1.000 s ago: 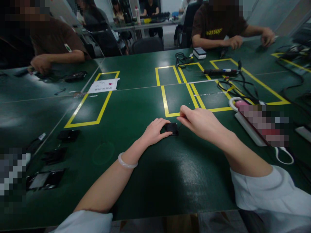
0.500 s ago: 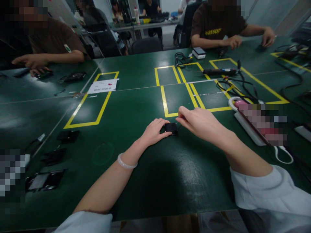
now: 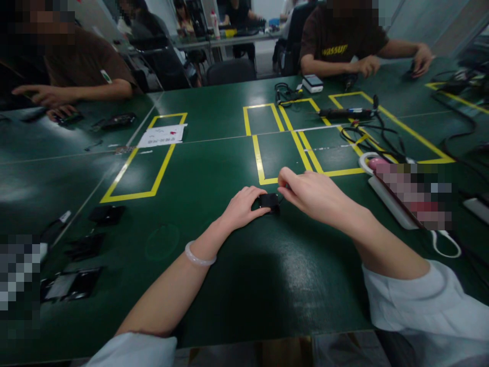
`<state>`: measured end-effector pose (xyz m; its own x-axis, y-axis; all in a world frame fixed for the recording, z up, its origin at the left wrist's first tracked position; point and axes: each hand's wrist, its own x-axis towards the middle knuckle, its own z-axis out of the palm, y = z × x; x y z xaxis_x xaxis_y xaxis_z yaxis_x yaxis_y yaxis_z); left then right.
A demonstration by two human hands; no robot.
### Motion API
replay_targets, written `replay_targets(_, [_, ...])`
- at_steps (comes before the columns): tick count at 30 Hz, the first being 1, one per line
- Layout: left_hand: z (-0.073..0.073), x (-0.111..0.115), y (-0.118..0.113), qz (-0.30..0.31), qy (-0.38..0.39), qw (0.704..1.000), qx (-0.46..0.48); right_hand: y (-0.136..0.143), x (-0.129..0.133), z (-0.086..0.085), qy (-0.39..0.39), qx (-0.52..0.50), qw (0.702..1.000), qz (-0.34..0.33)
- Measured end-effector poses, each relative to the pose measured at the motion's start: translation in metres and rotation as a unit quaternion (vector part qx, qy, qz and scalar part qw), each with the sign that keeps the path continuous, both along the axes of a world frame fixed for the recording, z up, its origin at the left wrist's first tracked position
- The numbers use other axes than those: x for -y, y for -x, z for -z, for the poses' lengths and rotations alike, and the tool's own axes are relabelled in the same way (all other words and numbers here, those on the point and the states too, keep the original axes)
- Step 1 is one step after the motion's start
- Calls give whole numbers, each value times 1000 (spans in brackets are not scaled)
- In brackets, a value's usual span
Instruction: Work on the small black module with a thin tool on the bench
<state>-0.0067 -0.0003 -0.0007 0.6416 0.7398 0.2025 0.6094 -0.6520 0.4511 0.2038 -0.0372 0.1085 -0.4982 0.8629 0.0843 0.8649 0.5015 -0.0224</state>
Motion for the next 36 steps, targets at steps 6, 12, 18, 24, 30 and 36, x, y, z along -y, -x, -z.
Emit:
replay_targets(6, [1, 0, 0, -2, -3, 1000, 0, -1, 2, -1, 9, -42, 999, 0])
replay_targets(12, [2, 0, 1, -2, 1, 1000, -1, 0, -2, 2, 11, -24, 999, 17])
replay_targets(18, [1, 0, 1, -2, -6, 1000, 5, -2, -1, 3, 8, -51, 999, 9])
replay_targets(24, [0, 1, 0, -2, -3, 1000, 4, -1, -1, 2, 6, -40, 999, 15])
replay_targets(30, [0, 0, 0, -2, -3, 1000, 4, 0, -1, 1, 4, -18, 999, 28])
replay_targets(36, [0, 0, 0, -3, -3, 1000, 1, 1, 0, 0, 3, -32, 999, 15])
